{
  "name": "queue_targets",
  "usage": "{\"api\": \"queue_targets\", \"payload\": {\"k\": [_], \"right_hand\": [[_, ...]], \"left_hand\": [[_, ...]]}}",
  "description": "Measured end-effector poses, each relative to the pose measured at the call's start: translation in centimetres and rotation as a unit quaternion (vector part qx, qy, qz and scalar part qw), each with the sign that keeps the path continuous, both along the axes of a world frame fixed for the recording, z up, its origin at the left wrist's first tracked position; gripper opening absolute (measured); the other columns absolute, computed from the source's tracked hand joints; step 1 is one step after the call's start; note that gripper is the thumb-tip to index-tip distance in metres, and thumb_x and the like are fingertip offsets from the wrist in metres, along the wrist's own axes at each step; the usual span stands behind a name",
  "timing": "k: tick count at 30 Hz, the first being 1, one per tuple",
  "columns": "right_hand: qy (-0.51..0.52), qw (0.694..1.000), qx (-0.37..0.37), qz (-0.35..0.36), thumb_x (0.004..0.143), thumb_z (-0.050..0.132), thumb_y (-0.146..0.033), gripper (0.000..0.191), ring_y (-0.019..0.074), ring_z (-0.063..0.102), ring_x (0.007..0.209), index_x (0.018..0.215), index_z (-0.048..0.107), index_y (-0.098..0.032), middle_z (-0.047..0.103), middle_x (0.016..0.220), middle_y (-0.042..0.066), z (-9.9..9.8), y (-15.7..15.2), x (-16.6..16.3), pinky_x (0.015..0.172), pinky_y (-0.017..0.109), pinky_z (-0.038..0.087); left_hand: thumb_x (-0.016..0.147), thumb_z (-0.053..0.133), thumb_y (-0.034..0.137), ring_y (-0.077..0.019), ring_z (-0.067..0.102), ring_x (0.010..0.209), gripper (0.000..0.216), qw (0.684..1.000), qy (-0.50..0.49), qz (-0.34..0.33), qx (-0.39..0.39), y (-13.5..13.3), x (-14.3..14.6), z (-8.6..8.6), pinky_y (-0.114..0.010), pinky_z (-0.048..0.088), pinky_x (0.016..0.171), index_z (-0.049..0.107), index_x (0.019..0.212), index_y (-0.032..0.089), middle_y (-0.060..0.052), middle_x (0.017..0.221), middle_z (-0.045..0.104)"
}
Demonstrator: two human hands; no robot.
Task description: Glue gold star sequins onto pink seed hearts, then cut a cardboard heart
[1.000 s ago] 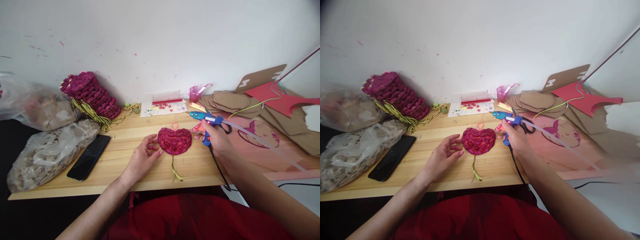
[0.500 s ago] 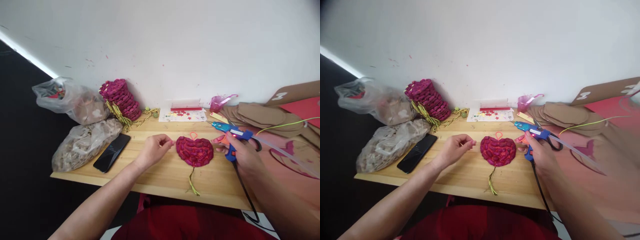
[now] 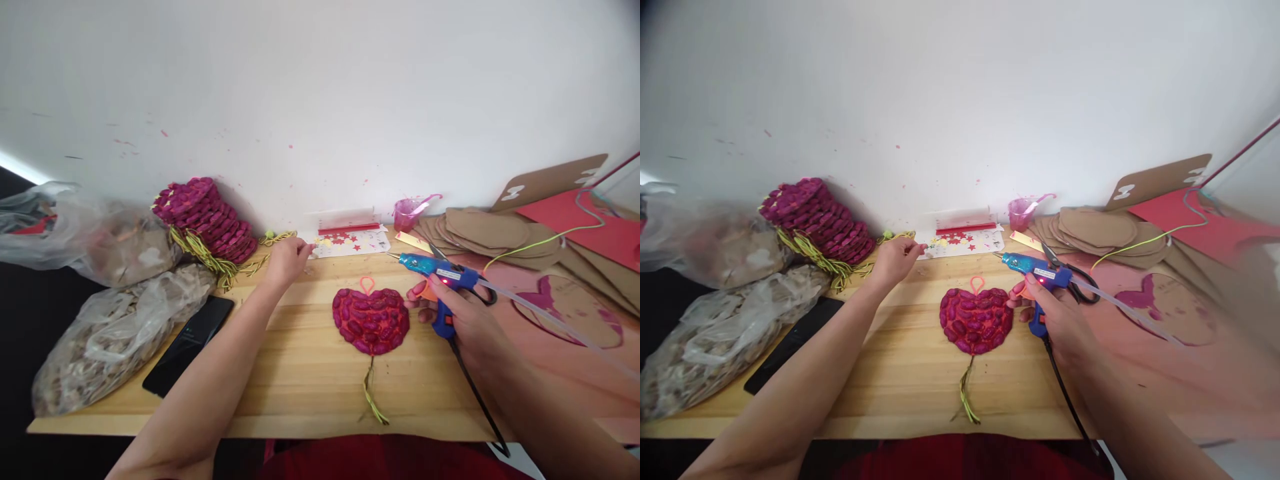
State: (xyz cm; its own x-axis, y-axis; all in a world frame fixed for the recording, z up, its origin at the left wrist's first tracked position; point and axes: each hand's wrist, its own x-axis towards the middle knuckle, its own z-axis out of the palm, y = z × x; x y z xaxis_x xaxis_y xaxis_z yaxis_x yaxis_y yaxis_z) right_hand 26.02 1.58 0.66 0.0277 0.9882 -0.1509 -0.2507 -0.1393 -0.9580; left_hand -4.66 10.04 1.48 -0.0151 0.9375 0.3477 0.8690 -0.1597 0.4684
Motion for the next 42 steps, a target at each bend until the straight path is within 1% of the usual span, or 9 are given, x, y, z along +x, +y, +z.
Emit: {"api": "queue_targets", "payload": {"k": [3, 5, 10, 15, 18, 23, 28, 34, 42], "right_hand": [[0.003, 1.000, -0.009, -0.005, 0.079, 0.076, -0.047, 0.029, 0.0186, 0.071, 0.068, 0.076, 0.069, -0.019, 0.069, 0.074, 0.004, 0.2, -0.1, 0.0, 0.049, 0.020, 0.049], [0.006, 1.000, -0.013, -0.004, 0.081, 0.075, -0.047, 0.029, 0.0187, 0.070, 0.069, 0.076, 0.068, -0.019, 0.069, 0.074, 0.004, 0.2, -0.1, -0.1, 0.049, 0.020, 0.049], [0.024, 0.999, -0.037, 0.017, 0.083, 0.072, -0.047, 0.029, 0.0174, 0.067, 0.066, 0.075, 0.069, -0.019, 0.069, 0.074, 0.004, 0.2, -0.1, -0.1, 0.049, 0.022, 0.048], [0.046, 0.997, -0.056, 0.006, 0.081, 0.073, -0.048, 0.030, 0.0167, 0.066, 0.065, 0.076, 0.068, -0.019, 0.068, 0.075, 0.004, 0.3, -0.3, -0.2, 0.049, 0.021, 0.047], [0.062, 0.995, -0.075, 0.000, 0.078, 0.076, -0.049, 0.030, 0.0179, 0.066, 0.065, 0.082, 0.069, -0.020, 0.069, 0.076, 0.005, 0.3, -0.3, -0.2, 0.048, 0.022, 0.048], [0.076, 0.992, -0.099, 0.004, 0.076, 0.076, -0.051, 0.033, 0.0174, 0.065, 0.064, 0.078, 0.070, -0.018, 0.069, 0.075, 0.006, 0.4, -0.3, -0.2, 0.047, 0.021, 0.048], [0.084, 0.989, -0.119, 0.004, 0.070, 0.080, -0.053, 0.036, 0.0175, 0.064, 0.061, 0.074, 0.071, -0.018, 0.069, 0.073, 0.006, 0.7, -0.3, -0.2, 0.045, 0.022, 0.046], [0.098, 0.988, -0.115, 0.013, 0.079, 0.075, -0.050, 0.032, 0.0161, 0.064, 0.063, 0.076, 0.071, -0.018, 0.071, 0.076, 0.006, 0.8, -0.6, -0.4, 0.048, 0.021, 0.046], [0.088, 0.989, -0.116, 0.014, 0.080, 0.073, -0.051, 0.034, 0.0164, 0.063, 0.064, 0.077, 0.071, -0.018, 0.070, 0.076, 0.006, 0.7, -0.8, -0.1, 0.049, 0.022, 0.044]], "left_hand": [[0.088, 0.053, 0.020, -0.0182, 0.064, 0.074, 0.023, 1.000, 0.013, -0.011, 0.002, 1.2, 0.2, -0.8, -0.029, 0.048, 0.075, 0.075, 0.097, 0.017, -0.007, 0.088, 0.075], [0.088, 0.054, 0.020, -0.0187, 0.066, 0.079, 0.026, 1.000, 0.020, -0.022, 0.004, 2.0, 0.4, -1.3, -0.030, 0.049, 0.079, 0.073, 0.106, 0.018, -0.007, 0.097, 0.075], [0.088, 0.057, 0.022, -0.0215, 0.066, 0.083, 0.019, 0.996, 0.057, -0.071, 0.001, 4.1, 1.5, -1.5, -0.033, 0.050, 0.082, 0.075, 0.090, 0.018, -0.008, 0.092, 0.073], [0.088, 0.056, 0.016, -0.0236, 0.063, 0.097, 0.021, 0.986, 0.096, -0.135, 0.012, 5.9, 3.6, -1.5, -0.035, 0.048, 0.089, 0.075, 0.097, 0.018, -0.008, 0.100, 0.072], [0.088, 0.060, 0.018, -0.0247, 0.059, 0.099, 0.017, 0.975, 0.127, -0.183, 0.017, 6.5, 5.0, -1.8, -0.037, 0.046, 0.092, 0.076, 0.095, 0.020, -0.007, 0.099, 0.073], [0.090, 0.061, 0.022, -0.0295, 0.054, 0.105, 0.016, 0.961, 0.173, -0.213, 0.024, 6.6, 6.5, -2.2, -0.046, 0.039, 0.092, 0.076, 0.096, 0.022, -0.010, 0.103, 0.071], [0.091, 0.060, 0.021, -0.0285, 0.053, 0.104, 0.015, 0.956, 0.193, -0.220, 0.021, 6.4, 6.8, -1.9, -0.046, 0.036, 0.091, 0.075, 0.090, 0.023, -0.008, 0.100, 0.071], [0.089, 0.059, 0.017, -0.0288, 0.053, 0.103, 0.015, 0.956, 0.208, -0.207, 0.024, 5.7, 6.3, -1.7, -0.044, 0.036, 0.087, 0.073, 0.089, 0.021, -0.009, 0.099, 0.071], [0.089, 0.064, 0.028, -0.0283, 0.053, 0.104, 0.013, 0.951, 0.199, -0.232, 0.032, 5.5, 6.0, -2.0, -0.044, 0.037, 0.091, 0.074, 0.096, 0.024, -0.008, 0.103, 0.069]]}}
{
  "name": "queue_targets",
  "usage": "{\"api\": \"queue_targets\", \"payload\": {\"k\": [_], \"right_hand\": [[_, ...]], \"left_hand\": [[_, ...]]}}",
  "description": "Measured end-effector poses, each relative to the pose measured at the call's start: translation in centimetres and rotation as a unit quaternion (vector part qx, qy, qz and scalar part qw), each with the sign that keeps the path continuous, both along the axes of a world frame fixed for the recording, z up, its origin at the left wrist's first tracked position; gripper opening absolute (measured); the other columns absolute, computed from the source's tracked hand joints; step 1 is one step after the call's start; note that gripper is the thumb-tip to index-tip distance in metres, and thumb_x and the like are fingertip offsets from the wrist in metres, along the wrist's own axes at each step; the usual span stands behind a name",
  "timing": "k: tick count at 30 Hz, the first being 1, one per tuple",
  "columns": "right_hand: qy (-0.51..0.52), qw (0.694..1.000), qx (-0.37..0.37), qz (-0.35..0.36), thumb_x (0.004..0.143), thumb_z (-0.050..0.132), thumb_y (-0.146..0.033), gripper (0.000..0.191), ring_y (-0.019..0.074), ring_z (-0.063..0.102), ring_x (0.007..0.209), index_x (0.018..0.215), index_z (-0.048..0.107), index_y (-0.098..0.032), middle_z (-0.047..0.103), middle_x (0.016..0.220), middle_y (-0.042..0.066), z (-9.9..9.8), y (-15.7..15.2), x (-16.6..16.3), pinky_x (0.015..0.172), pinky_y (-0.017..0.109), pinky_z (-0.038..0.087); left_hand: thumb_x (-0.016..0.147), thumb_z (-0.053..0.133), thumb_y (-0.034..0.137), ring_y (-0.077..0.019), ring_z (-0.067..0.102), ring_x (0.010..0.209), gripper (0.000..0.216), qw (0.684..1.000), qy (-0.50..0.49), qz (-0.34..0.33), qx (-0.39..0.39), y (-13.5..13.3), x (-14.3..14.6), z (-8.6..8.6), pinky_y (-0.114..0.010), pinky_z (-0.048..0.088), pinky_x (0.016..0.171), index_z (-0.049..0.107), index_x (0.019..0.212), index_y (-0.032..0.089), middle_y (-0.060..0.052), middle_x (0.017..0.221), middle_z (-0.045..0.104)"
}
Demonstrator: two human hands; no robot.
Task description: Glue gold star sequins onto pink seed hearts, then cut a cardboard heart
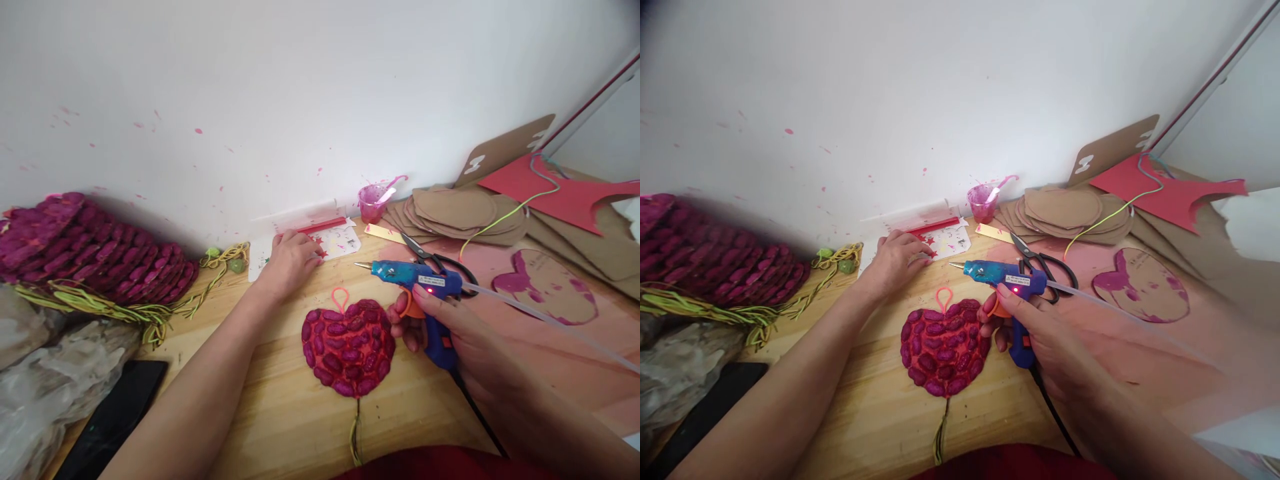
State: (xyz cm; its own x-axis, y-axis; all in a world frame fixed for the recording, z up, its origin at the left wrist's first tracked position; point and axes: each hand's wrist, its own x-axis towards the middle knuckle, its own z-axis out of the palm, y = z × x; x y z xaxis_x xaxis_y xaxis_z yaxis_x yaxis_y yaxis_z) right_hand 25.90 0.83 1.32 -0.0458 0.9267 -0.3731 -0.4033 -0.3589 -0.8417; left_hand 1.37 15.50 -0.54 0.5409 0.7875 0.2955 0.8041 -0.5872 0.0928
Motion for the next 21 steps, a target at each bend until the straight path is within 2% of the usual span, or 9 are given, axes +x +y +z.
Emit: {"api": "queue_targets", "payload": {"k": [4, 7, 16, 21], "right_hand": [[0.000, 1.000, 0.002, 0.001, 0.081, 0.072, -0.050, 0.033, 0.0163, 0.064, 0.064, 0.077, 0.070, -0.017, 0.071, 0.079, 0.006, 0.0, 0.0, 0.0, 0.050, 0.022, 0.045], [-0.004, 1.000, -0.009, -0.008, 0.078, 0.075, -0.049, 0.032, 0.0176, 0.064, 0.064, 0.076, 0.070, -0.018, 0.071, 0.077, 0.006, 0.1, 0.0, -0.1, 0.049, 0.023, 0.046], [0.004, 1.000, -0.016, -0.004, 0.080, 0.073, -0.050, 0.033, 0.0154, 0.063, 0.061, 0.076, 0.072, -0.017, 0.069, 0.072, 0.005, -0.2, -0.2, 0.0, 0.049, 0.021, 0.047], [0.020, 1.000, 0.001, 0.001, 0.081, 0.073, -0.048, 0.031, 0.0144, 0.063, 0.060, 0.077, 0.072, -0.017, 0.071, 0.076, 0.006, -0.3, 0.0, -0.1, 0.049, 0.020, 0.047]], "left_hand": [[0.087, 0.066, 0.026, -0.0279, 0.054, 0.103, 0.009, 1.000, 0.000, -0.006, 0.010, -0.3, -0.4, 0.0, -0.042, 0.038, 0.090, 0.073, 0.091, 0.023, -0.008, 0.101, 0.069], [0.089, 0.064, 0.025, -0.0269, 0.056, 0.102, 0.011, 1.000, 0.004, -0.009, 0.021, -0.6, -0.6, -0.1, -0.041, 0.038, 0.090, 0.073, 0.095, 0.023, -0.008, 0.101, 0.070], [0.098, 0.046, 0.022, -0.0270, 0.062, 0.091, 0.028, 0.994, 0.102, -0.033, 0.036, -1.6, 0.2, 0.2, -0.042, 0.037, 0.087, 0.072, 0.093, 0.016, -0.012, 0.091, 0.071], [0.096, 0.046, 0.023, -0.0273, 0.063, 0.089, 0.028, 0.999, 0.050, -0.019, 0.006, -1.8, 0.2, 0.2, -0.043, 0.037, 0.088, 0.071, 0.089, 0.016, -0.014, 0.091, 0.071]]}}
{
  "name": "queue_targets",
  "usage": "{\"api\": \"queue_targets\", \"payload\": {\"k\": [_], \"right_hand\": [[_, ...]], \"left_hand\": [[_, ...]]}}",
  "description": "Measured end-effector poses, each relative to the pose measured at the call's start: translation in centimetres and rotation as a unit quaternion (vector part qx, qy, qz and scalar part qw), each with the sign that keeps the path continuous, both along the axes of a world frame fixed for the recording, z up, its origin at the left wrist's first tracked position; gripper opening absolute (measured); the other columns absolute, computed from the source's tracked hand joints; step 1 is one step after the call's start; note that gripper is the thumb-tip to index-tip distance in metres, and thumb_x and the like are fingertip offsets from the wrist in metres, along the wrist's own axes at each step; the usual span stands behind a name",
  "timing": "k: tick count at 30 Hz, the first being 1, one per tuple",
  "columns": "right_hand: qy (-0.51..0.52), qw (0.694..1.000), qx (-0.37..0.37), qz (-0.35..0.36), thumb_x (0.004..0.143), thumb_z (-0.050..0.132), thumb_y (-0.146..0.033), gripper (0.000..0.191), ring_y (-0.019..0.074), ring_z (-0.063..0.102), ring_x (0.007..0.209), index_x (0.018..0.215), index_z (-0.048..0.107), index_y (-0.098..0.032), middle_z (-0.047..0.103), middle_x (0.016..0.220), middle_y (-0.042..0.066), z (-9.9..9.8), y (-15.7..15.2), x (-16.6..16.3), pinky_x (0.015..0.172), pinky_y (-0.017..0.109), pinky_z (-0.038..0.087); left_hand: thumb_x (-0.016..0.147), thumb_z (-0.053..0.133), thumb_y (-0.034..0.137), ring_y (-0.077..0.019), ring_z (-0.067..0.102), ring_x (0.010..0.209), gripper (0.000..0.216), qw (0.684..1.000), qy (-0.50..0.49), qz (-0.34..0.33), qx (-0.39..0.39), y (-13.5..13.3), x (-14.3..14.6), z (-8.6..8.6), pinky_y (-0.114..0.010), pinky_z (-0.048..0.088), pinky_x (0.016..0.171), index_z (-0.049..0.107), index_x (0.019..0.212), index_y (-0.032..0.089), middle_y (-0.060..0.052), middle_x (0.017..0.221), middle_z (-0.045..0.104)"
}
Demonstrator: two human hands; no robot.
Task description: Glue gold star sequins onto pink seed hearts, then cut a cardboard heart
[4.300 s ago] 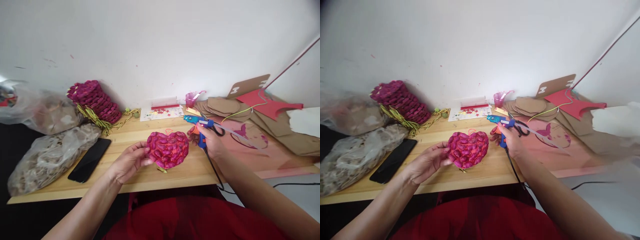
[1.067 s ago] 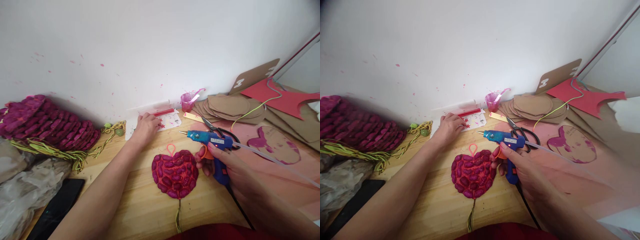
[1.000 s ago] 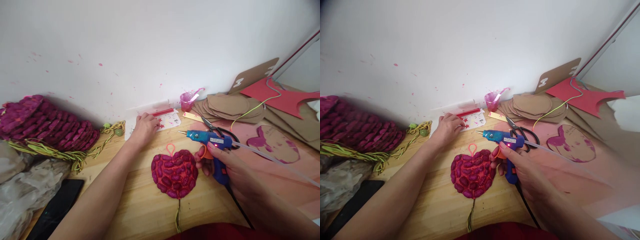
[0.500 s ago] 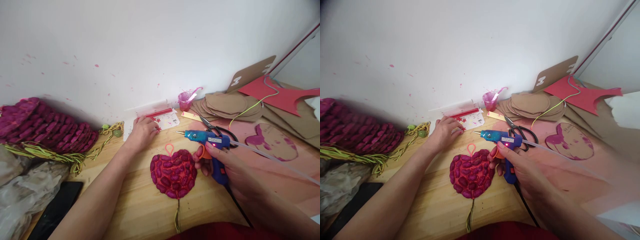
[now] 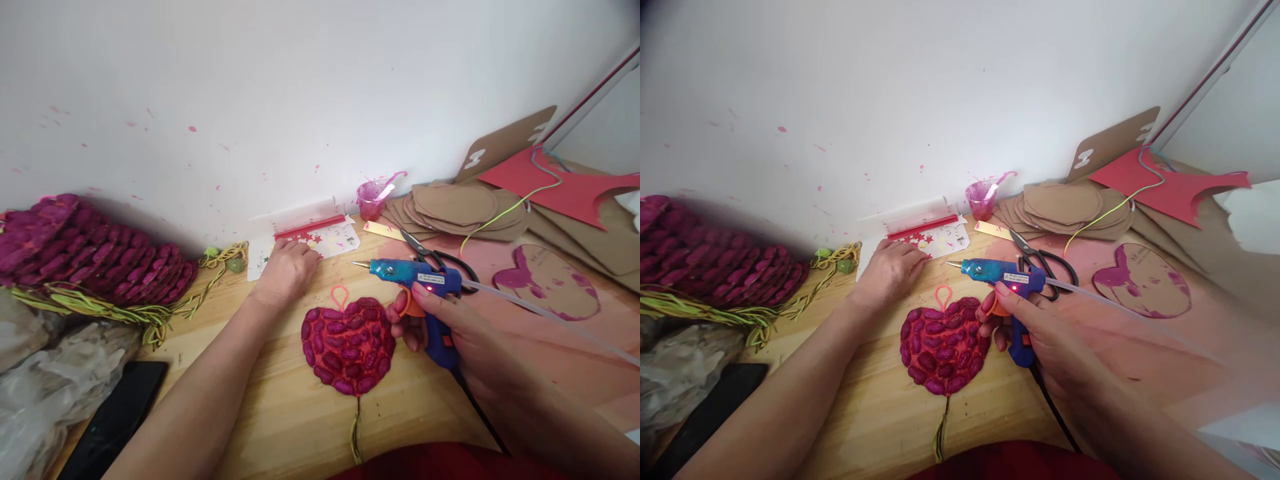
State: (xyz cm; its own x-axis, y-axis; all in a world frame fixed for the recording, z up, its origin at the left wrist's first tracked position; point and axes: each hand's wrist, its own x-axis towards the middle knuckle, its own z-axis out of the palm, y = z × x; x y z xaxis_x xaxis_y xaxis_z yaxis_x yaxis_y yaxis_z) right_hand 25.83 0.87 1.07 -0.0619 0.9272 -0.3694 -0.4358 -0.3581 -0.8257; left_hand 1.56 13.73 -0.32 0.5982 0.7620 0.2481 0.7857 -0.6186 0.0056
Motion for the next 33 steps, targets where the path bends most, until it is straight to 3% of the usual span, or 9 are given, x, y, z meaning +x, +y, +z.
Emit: {"api": "queue_targets", "payload": {"k": [8, 13, 17, 21, 24, 27, 33], "right_hand": [[0.001, 1.000, -0.007, -0.002, 0.079, 0.075, -0.048, 0.031, 0.0146, 0.064, 0.060, 0.075, 0.071, -0.017, 0.072, 0.078, 0.006, 0.3, 0.0, 0.0, 0.048, 0.020, 0.046], [-0.005, 1.000, 0.008, 0.009, 0.079, 0.075, -0.048, 0.031, 0.0158, 0.066, 0.062, 0.075, 0.072, -0.018, 0.072, 0.077, 0.006, 0.4, 0.0, 0.0, 0.048, 0.021, 0.046], [-0.011, 1.000, 0.015, 0.014, 0.080, 0.073, -0.049, 0.032, 0.0157, 0.065, 0.062, 0.075, 0.071, -0.018, 0.072, 0.078, 0.006, 0.3, 0.1, 0.1, 0.048, 0.021, 0.046], [-0.023, 0.999, 0.021, 0.029, 0.081, 0.072, -0.049, 0.032, 0.0166, 0.065, 0.063, 0.076, 0.072, -0.018, 0.071, 0.077, 0.006, 0.2, 0.1, 0.1, 0.048, 0.022, 0.046], [-0.042, 0.998, 0.030, 0.039, 0.080, 0.073, -0.049, 0.031, 0.0172, 0.065, 0.062, 0.074, 0.072, -0.019, 0.071, 0.075, 0.006, 0.2, 0.0, 0.1, 0.047, 0.023, 0.045], [-0.094, 0.993, 0.067, 0.040, 0.082, 0.071, -0.048, 0.029, 0.0158, 0.064, 0.063, 0.074, 0.073, -0.020, 0.071, 0.074, 0.005, 0.3, -0.1, 0.0, 0.051, 0.023, 0.045], [-0.251, 0.962, 0.105, -0.033, 0.082, 0.071, -0.050, 0.028, 0.0128, 0.057, 0.060, 0.080, 0.072, -0.022, 0.070, 0.079, 0.001, 0.1, 0.0, -0.2, 0.054, 0.024, 0.044]], "left_hand": [[0.088, 0.054, 0.023, -0.0249, 0.065, 0.092, 0.018, 0.986, -0.142, 0.073, -0.056, 0.3, -0.1, 0.3, -0.040, 0.041, 0.091, 0.071, 0.083, 0.018, -0.009, 0.091, 0.074], [0.086, 0.055, 0.035, -0.0168, 0.064, 0.069, 0.024, 0.932, -0.292, 0.175, -0.125, 1.1, -0.5, 0.3, -0.027, 0.048, 0.066, 0.071, 0.084, 0.017, -0.004, 0.077, 0.074], [0.084, 0.057, 0.047, -0.0141, 0.062, 0.060, 0.036, 0.893, -0.361, 0.196, -0.184, 0.9, -1.0, 0.9, -0.024, 0.046, 0.056, 0.072, 0.084, 0.015, -0.004, 0.069, 0.072], [0.080, 0.064, 0.046, -0.0130, 0.060, 0.058, 0.031, 0.868, -0.403, 0.186, -0.221, -1.9, -1.3, 2.1, -0.023, 0.045, 0.053, 0.072, 0.082, 0.016, -0.003, 0.066, 0.070], [0.083, 0.066, 0.040, -0.0137, 0.063, 0.063, 0.021, 0.877, -0.402, 0.157, -0.211, -5.7, -1.7, 2.3, -0.024, 0.048, 0.058, 0.072, 0.085, 0.020, -0.001, 0.072, 0.072], [0.085, 0.064, 0.035, -0.0145, 0.066, 0.070, 0.015, 0.893, -0.381, 0.147, -0.189, -9.2, -2.0, 1.5, -0.025, 0.053, 0.064, 0.074, 0.088, 0.023, -0.001, 0.085, 0.075], [0.085, 0.064, 0.033, -0.0197, 0.070, 0.097, 0.016, 0.847, -0.445, 0.154, -0.247, -11.9, -2.3, 0.0, -0.029, 0.056, 0.083, 0.073, 0.085, 0.020, -0.007, 0.105, 0.074]]}}
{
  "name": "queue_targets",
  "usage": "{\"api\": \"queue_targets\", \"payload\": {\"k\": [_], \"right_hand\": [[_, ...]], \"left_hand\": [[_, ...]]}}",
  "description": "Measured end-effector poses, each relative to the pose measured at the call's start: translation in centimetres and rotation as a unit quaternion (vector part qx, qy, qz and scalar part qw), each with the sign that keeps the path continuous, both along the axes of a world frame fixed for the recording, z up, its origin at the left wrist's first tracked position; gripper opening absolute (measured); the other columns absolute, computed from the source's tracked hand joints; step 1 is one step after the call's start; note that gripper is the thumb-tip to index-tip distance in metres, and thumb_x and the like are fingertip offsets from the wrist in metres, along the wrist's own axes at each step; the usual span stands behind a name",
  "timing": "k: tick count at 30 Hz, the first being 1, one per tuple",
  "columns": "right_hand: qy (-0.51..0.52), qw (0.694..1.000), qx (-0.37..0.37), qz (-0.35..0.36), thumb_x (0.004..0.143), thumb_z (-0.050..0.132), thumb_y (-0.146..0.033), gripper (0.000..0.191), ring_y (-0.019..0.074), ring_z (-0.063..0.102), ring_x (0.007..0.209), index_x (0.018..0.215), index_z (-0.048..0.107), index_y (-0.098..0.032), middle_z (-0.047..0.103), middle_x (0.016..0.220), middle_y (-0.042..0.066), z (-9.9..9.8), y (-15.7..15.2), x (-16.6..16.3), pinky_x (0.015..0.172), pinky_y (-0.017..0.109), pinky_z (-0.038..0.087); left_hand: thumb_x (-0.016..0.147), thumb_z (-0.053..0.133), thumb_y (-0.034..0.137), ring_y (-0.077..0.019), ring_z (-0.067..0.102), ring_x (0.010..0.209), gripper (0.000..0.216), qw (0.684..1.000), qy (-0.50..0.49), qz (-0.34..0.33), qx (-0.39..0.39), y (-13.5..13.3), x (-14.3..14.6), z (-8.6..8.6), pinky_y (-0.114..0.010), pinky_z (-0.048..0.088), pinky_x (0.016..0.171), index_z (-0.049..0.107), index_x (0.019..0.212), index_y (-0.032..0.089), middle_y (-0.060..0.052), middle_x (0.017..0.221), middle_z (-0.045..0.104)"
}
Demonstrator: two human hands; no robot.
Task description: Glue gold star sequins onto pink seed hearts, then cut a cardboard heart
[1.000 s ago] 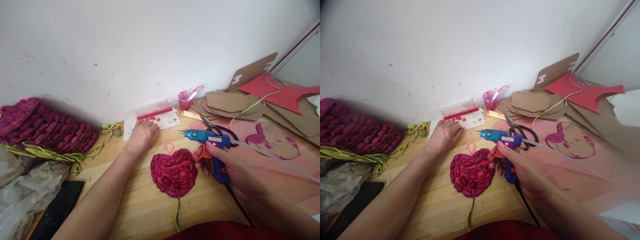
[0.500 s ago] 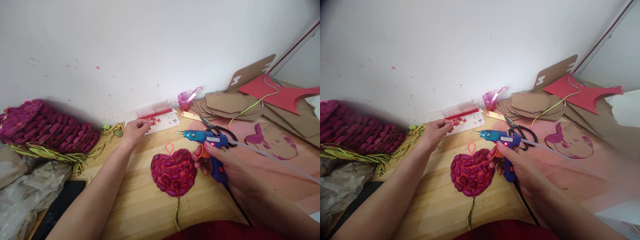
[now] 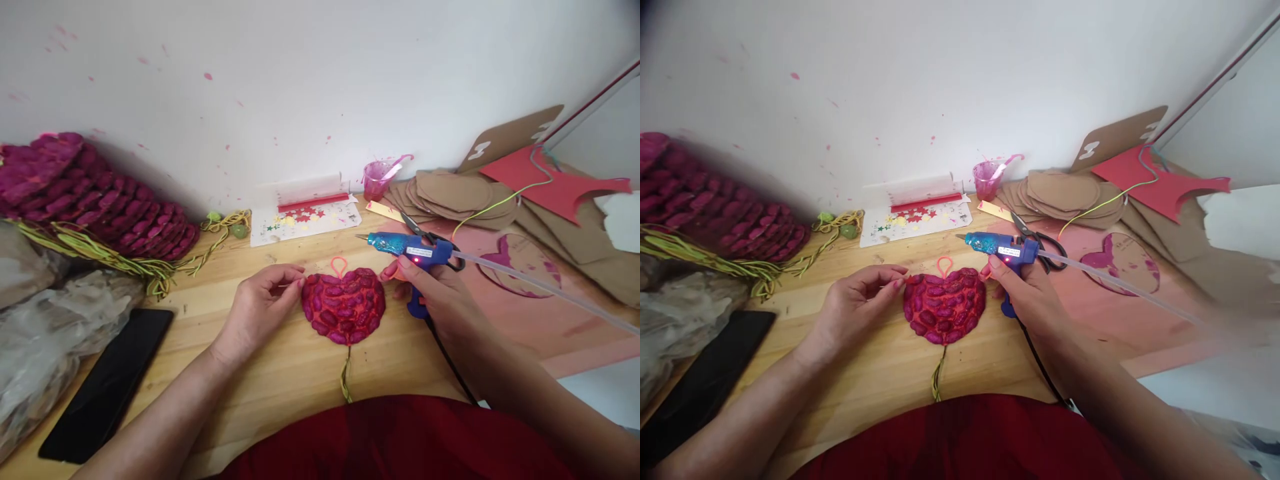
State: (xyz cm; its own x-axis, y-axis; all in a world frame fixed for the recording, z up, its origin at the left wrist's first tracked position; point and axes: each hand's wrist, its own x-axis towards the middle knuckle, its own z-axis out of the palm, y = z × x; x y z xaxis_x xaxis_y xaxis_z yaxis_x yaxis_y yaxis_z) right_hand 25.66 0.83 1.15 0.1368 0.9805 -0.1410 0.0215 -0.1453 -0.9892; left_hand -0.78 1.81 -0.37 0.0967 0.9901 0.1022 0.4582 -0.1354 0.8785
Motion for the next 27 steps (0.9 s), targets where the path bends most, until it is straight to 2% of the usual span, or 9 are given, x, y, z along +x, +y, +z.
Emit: {"api": "queue_targets", "payload": {"k": [3, 7, 12, 14, 17, 19, 21, 24, 27], "right_hand": [[-0.047, 0.999, 0.015, 0.000, 0.083, 0.068, -0.051, 0.029, 0.0136, 0.059, 0.061, 0.081, 0.071, -0.022, 0.070, 0.083, 0.002, -0.4, 0.2, 0.1, 0.055, 0.026, 0.045], [-0.071, 0.997, 0.029, 0.010, 0.083, 0.068, -0.053, 0.031, 0.0165, 0.061, 0.065, 0.082, 0.070, -0.022, 0.070, 0.084, 0.003, -1.0, 0.3, 0.0, 0.059, 0.029, 0.050], [-0.104, 0.994, 0.023, 0.012, 0.086, 0.065, -0.054, 0.032, 0.0159, 0.061, 0.064, 0.088, 0.069, -0.023, 0.071, 0.088, 0.004, -0.5, -0.1, 0.3, 0.052, 0.027, 0.046], [-0.132, 0.990, 0.019, 0.046, 0.088, 0.061, -0.056, 0.035, 0.0143, 0.058, 0.058, 0.089, 0.068, -0.022, 0.071, 0.083, 0.004, 0.4, -0.2, 0.5, 0.048, 0.026, 0.042], [-0.197, 0.968, 0.029, 0.152, 0.092, 0.056, -0.056, 0.038, 0.0133, 0.054, 0.051, 0.080, 0.065, -0.021, 0.066, 0.064, 0.001, 2.1, -0.1, 0.4, 0.046, 0.026, 0.040], [-0.265, 0.941, 0.054, 0.204, 0.093, 0.054, -0.054, 0.041, 0.0131, 0.052, 0.049, 0.069, 0.061, -0.022, 0.060, 0.056, -0.001, 3.2, 0.0, -0.1, 0.046, 0.026, 0.038], [-0.316, 0.915, 0.082, 0.236, 0.094, 0.053, -0.050, 0.040, 0.0133, 0.051, 0.049, 0.067, 0.061, -0.022, 0.057, 0.053, -0.002, 3.7, 0.2, -0.7, 0.048, 0.027, 0.038], [-0.338, 0.893, 0.105, 0.280, 0.096, 0.052, -0.046, 0.032, 0.0159, 0.055, 0.055, 0.077, 0.066, -0.024, 0.058, 0.057, -0.003, 3.9, 0.4, -1.6, 0.054, 0.028, 0.042], [-0.330, 0.887, 0.097, 0.308, 0.097, 0.051, -0.044, 0.026, 0.0216, 0.062, 0.070, 0.096, 0.069, -0.026, 0.060, 0.063, -0.001, 3.6, 0.4, -2.1, 0.065, 0.031, 0.049]], "left_hand": [[0.086, 0.063, 0.032, -0.0186, 0.069, 0.096, 0.015, 1.000, -0.013, -0.020, 0.003, -0.4, -0.1, 0.1, -0.028, 0.056, 0.084, 0.072, 0.085, 0.021, -0.006, 0.106, 0.073], [0.088, 0.061, 0.030, -0.0189, 0.068, 0.099, 0.015, 0.998, 0.019, -0.039, 0.034, -1.2, -0.2, 0.4, -0.030, 0.055, 0.086, 0.073, 0.088, 0.020, -0.007, 0.106, 0.072], [0.089, 0.061, 0.026, -0.0176, 0.068, 0.096, 0.014, 0.996, 0.040, -0.034, 0.071, -2.1, -0.9, 0.3, -0.028, 0.054, 0.082, 0.072, 0.087, 0.018, -0.007, 0.104, 0.071], [0.090, 0.061, 0.024, -0.0154, 0.067, 0.088, 0.012, 0.993, 0.056, -0.029, 0.096, -2.0, -1.4, 0.1, -0.026, 0.053, 0.077, 0.071, 0.089, 0.018, -0.006, 0.099, 0.071], [0.091, 0.060, 0.020, -0.0125, 0.065, 0.079, 0.010, 0.984, 0.100, -0.040, 0.144, -1.7, -1.9, 0.0, -0.023, 0.051, 0.072, 0.069, 0.092, 0.018, -0.003, 0.088, 0.070], [0.092, 0.059, 0.017, -0.0117, 0.065, 0.082, 0.010, 0.972, 0.123, -0.060, 0.188, -1.7, -2.1, 0.1, -0.022, 0.051, 0.075, 0.068, 0.095, 0.017, -0.003, 0.091, 0.070], [0.093, 0.057, 0.014, -0.0114, 0.065, 0.090, 0.012, 0.958, 0.140, -0.090, 0.233, -1.9, -2.2, 0.2, -0.021, 0.051, 0.083, 0.067, 0.099, 0.017, -0.004, 0.099, 0.069], [0.094, 0.056, 0.012, -0.0109, 0.065, 0.098, 0.017, 0.942, 0.161, -0.142, 0.257, -2.4, -2.2, 0.3, -0.021, 0.051, 0.090, 0.065, 0.108, 0.018, -0.005, 0.108, 0.068], [0.095, 0.055, 0.012, -0.0099, 0.066, 0.094, 0.018, 0.939, 0.184, -0.150, 0.249, -2.6, -2.3, 0.4, -0.019, 0.051, 0.086, 0.064, 0.110, 0.018, -0.003, 0.105, 0.069]]}}
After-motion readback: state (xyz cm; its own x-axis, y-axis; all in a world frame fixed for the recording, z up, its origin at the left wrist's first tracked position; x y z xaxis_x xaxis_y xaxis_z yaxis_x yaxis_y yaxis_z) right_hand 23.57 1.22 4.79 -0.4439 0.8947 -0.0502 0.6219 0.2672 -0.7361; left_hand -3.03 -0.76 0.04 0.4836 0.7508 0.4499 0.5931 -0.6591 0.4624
